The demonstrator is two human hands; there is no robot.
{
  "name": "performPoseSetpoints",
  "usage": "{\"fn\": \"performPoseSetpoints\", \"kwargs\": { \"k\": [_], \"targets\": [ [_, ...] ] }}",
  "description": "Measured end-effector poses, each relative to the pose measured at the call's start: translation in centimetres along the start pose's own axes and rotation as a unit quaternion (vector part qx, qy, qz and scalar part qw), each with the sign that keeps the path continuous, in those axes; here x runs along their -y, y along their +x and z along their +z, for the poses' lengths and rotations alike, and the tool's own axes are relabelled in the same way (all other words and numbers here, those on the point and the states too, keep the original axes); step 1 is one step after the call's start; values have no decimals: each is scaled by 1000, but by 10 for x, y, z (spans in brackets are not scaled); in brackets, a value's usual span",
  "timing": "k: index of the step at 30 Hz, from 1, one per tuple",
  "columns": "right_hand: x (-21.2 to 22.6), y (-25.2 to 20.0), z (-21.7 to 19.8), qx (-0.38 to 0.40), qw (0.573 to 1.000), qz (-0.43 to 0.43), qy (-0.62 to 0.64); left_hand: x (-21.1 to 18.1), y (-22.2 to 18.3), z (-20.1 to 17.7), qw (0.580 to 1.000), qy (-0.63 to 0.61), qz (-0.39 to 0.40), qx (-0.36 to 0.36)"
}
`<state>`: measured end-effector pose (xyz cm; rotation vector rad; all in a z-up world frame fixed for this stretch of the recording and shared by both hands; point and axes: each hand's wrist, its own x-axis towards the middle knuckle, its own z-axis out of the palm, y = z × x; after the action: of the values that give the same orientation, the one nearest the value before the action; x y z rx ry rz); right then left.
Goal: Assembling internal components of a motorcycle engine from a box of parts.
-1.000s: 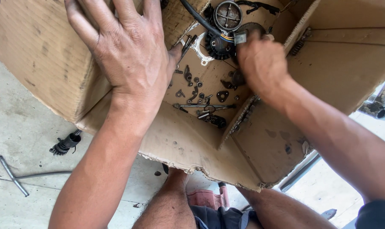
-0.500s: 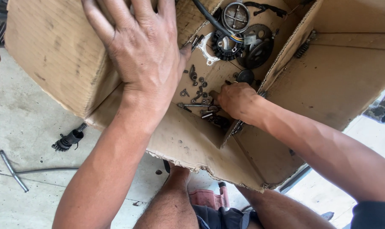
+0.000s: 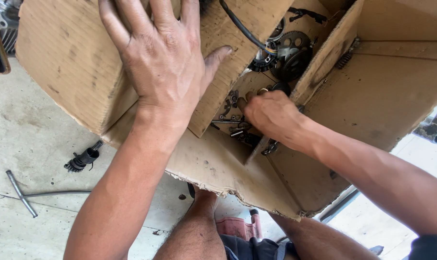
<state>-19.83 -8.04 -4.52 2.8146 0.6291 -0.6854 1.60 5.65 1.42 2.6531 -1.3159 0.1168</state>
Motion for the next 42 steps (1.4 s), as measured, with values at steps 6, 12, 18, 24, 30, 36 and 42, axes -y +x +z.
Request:
{"fn": "performPoseSetpoints", "kwargs": {
  "k": [6,12,18,24,30,36,42],
  "targets": [
    [-11,12,-64,-212,972,44,90,29,11,-20,991,55,26,-116],
    [8,39,-32,-14,996,74,56,69,19,-16,992,-104,11,-65],
    [4,98,-40,-59,993,71,78,70,22,-12,989,-121,8,-88],
    [18,167,-32,-76,987,-42,139,73,22,-4,988,-102,3,-113],
    [-12,148,-45,43,990,22,131,71,22,-7,991,-76,-6,-109],
    [-26,113,-34,-13,988,68,141,67,20,-23,987,-113,-11,-111],
    [14,137,-32,-82,993,23,83,67,21,-22,987,-110,-3,-115]
  ]
}}
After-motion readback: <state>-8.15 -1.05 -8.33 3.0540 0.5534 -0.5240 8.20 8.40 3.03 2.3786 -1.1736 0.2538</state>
